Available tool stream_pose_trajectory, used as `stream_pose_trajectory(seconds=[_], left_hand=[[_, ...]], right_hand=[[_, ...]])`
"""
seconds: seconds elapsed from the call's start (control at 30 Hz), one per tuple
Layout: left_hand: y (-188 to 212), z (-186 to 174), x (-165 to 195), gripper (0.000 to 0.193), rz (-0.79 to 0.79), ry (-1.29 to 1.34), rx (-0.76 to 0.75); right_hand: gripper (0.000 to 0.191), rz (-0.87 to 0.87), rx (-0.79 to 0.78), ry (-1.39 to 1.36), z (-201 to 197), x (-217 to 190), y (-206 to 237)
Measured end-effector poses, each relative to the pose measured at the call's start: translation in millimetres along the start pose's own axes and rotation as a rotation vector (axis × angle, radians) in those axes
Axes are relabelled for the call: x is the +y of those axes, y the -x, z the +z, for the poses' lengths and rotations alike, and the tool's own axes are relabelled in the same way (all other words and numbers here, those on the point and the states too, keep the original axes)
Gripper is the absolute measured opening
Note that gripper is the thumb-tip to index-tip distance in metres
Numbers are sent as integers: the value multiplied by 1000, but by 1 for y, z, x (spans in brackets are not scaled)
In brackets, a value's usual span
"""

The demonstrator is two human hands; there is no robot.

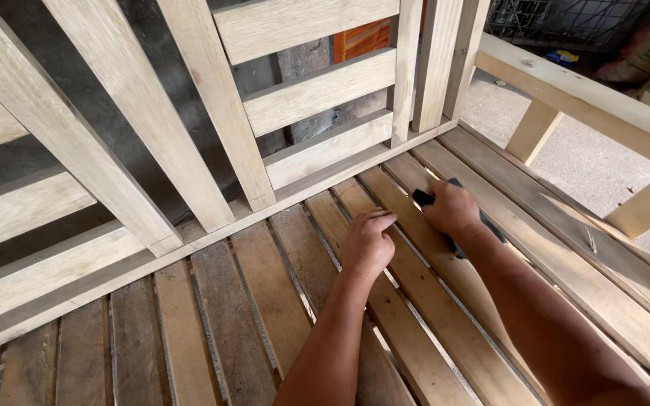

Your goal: The person sands the surface of a wooden pallet using a sanding block. They move the block back and forth across the slats, applying pressure to smooth the wood. The camera remains steady, showing the hands and the pallet throughout.

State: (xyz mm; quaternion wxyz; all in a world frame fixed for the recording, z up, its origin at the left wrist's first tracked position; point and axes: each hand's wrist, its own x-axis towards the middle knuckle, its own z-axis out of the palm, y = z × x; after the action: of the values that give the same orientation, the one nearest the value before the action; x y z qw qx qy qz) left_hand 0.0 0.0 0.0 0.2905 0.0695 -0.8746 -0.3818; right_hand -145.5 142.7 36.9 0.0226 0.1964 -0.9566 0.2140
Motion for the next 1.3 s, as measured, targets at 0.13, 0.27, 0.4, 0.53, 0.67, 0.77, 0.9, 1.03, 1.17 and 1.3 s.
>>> stream_pose_trajectory(seconds=[0.13, 0.27, 0.4, 0.53, 0.67, 0.77, 0.9, 1.03, 1.17, 1.3], left_hand=[[5, 2, -6, 43, 98, 29, 82], [3, -1, -7, 45, 147, 71, 79], [-1, -7, -3, 44, 135, 57, 76], [1, -12, 3, 45, -28, 33, -41], [0, -17, 7, 46, -165, 27, -146], [0, -16, 5, 45, -99, -2, -128], [3, -12, -2, 44, -40, -20, -112], [2, -10, -10, 40, 91, -26, -66], [1, -11, -12, 39, 87, -15, -49], [2, -15, -8, 40, 13, -16, -67]], right_hand=[[28, -17, 14, -11, 21, -20, -45], [34, -2, -8, 11, 26, -41, -75], [35, -8, -32, -5, 20, -31, -59], [33, -21, -52, -3, 8, 6, -9], [34, -124, 52, -8, 3, 42, 37], [33, -92, -43, -1, 5, 45, 20], [33, -78, -44, -81, 20, 31, -13], [37, -19, -34, -102, 26, -2, -50], [33, -7, -41, -50, 27, -19, -48], [26, -18, -70, -21, 15, -2, 1]])
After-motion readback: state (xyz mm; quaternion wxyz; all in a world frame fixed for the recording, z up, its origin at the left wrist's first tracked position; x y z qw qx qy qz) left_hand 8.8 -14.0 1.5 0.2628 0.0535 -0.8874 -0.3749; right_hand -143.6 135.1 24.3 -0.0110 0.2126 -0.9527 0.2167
